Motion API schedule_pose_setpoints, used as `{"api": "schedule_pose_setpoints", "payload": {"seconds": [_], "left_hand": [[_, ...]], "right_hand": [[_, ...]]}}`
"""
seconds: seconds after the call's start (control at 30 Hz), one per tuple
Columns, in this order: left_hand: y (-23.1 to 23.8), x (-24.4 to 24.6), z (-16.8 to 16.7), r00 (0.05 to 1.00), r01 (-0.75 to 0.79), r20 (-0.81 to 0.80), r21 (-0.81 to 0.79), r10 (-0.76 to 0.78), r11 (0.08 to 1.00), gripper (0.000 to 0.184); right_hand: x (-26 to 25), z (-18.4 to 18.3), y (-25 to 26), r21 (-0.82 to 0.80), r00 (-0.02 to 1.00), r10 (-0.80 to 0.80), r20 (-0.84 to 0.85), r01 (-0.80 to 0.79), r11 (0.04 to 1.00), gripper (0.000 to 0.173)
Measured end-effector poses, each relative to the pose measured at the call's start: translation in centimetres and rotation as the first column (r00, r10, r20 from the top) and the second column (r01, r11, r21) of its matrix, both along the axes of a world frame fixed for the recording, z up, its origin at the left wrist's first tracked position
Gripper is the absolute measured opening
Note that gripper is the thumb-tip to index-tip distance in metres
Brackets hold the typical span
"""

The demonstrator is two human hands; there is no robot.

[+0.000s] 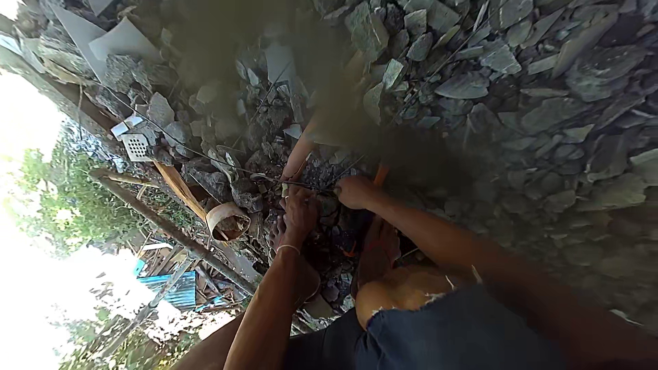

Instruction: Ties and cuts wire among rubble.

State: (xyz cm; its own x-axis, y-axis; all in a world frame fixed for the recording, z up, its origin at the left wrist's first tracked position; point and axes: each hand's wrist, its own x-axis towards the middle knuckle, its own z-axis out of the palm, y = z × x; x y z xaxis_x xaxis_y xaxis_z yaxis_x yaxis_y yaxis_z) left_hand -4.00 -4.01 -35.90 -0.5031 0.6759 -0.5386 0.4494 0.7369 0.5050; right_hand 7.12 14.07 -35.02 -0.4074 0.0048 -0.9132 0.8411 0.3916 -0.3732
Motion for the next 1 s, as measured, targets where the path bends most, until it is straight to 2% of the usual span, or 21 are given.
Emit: {"api": "schedule_pose_setpoints", "payload": {"seconds": [0.13,0.33,0.5,0.67,0.77,0.87,0.93,1.0], "left_hand": [[0.1,-0.7,0.1,0.999,0.004,0.053,-0.013,-0.003,1.000,0.015],[-0.2,0.1,0.1,0.999,0.036,0.001,0.006,-0.036,0.999,0.017],[-0.2,0.6,0.1,1.000,0.007,-0.017,0.016,-0.007,1.000,0.017],[0.3,0.6,0.7,1.000,0.000,0.010,-0.023,0.000,1.000,0.015],[0.6,1.2,0.8,0.998,0.068,-0.003,0.001,-0.068,0.998,0.015],[0.7,1.9,0.6,0.984,0.151,-0.099,0.031,-0.148,0.988,0.018],[0.5,2.1,0.4,0.978,0.159,-0.146,0.053,-0.150,0.986,0.019],[0.5,1.9,0.2,0.984,0.128,-0.136,0.067,-0.118,0.990,0.018]], "right_hand": [[-0.6,-1.0,1.4,-0.036,0.999,0.039,-0.035,-0.040,0.999,0.032],[-1.7,-0.9,3.0,-0.108,0.992,0.115,-0.042,-0.119,0.987,0.034],[-2.7,-0.6,3.1,-0.078,0.978,0.207,-0.023,-0.208,0.975,0.031],[-2.7,-0.7,3.0,-0.087,0.977,0.214,-0.021,-0.215,0.973,0.030],[-2.8,-0.3,2.3,-0.074,0.977,0.213,-0.017,-0.213,0.974,0.027],[-2.2,-1.5,2.2,-0.091,0.985,0.173,-0.016,-0.174,0.981,0.030],[-1.1,-2.1,1.6,-0.025,0.978,0.180,-0.107,-0.184,0.983,0.028],[-0.3,-2.0,1.3,0.096,0.946,0.254,-0.199,-0.239,0.966,0.025]]}}
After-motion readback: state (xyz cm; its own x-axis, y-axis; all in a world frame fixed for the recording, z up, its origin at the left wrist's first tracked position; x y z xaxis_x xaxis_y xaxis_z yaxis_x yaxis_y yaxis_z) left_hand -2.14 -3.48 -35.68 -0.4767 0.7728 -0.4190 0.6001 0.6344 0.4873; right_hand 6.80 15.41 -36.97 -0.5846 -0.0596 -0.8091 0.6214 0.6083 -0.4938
